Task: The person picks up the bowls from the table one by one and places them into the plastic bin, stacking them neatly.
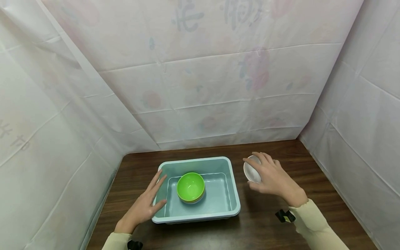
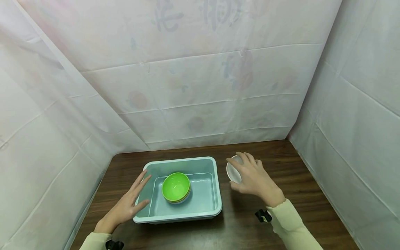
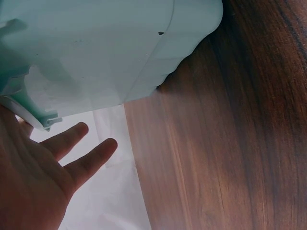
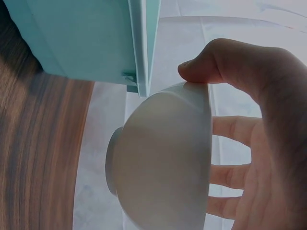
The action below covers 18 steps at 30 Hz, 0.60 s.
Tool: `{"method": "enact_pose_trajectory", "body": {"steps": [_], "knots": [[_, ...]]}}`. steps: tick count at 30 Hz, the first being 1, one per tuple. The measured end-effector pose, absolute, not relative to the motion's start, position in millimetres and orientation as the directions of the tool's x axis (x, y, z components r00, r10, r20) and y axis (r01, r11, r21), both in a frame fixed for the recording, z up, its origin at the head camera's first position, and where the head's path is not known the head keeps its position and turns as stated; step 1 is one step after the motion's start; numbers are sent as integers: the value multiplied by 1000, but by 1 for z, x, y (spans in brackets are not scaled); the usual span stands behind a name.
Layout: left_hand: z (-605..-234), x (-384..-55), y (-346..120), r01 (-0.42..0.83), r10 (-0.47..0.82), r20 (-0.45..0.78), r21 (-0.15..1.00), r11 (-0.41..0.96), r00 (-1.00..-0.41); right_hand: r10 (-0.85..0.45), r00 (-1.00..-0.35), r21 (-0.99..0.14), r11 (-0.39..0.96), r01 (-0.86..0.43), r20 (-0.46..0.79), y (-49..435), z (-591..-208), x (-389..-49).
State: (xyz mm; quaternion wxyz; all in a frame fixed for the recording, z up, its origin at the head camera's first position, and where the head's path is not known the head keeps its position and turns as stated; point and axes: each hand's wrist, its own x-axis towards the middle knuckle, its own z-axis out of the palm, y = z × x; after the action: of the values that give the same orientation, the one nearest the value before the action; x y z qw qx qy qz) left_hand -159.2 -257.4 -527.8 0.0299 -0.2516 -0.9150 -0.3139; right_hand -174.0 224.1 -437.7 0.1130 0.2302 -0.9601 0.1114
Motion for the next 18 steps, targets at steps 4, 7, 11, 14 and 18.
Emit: {"method": "enact_pose_trajectory", "body": {"steps": [4,7,11,14,18], "knots": [[-527,-159,-257,476,442,207,561,677,-873,-414,-868,-167,868,-467,273,223,-436,-174],[-527,-159,-257,476,442,206,561,678,-873,-414,-868,-173,867,-468,274,222,-435,-174],[-526,-158,-257,477,442,208,560,677,-873,-419,-865,-172,864,-473,275,222,-434,-175],[-525,-158,-256,477,442,209,562,676,-872,-421,-866,-171,864,-474,272,221,-433,-175],[-525,-158,-256,481,443,214,561,674,-871,-420,-867,-173,864,-472,268,221,-433,-176]]}}
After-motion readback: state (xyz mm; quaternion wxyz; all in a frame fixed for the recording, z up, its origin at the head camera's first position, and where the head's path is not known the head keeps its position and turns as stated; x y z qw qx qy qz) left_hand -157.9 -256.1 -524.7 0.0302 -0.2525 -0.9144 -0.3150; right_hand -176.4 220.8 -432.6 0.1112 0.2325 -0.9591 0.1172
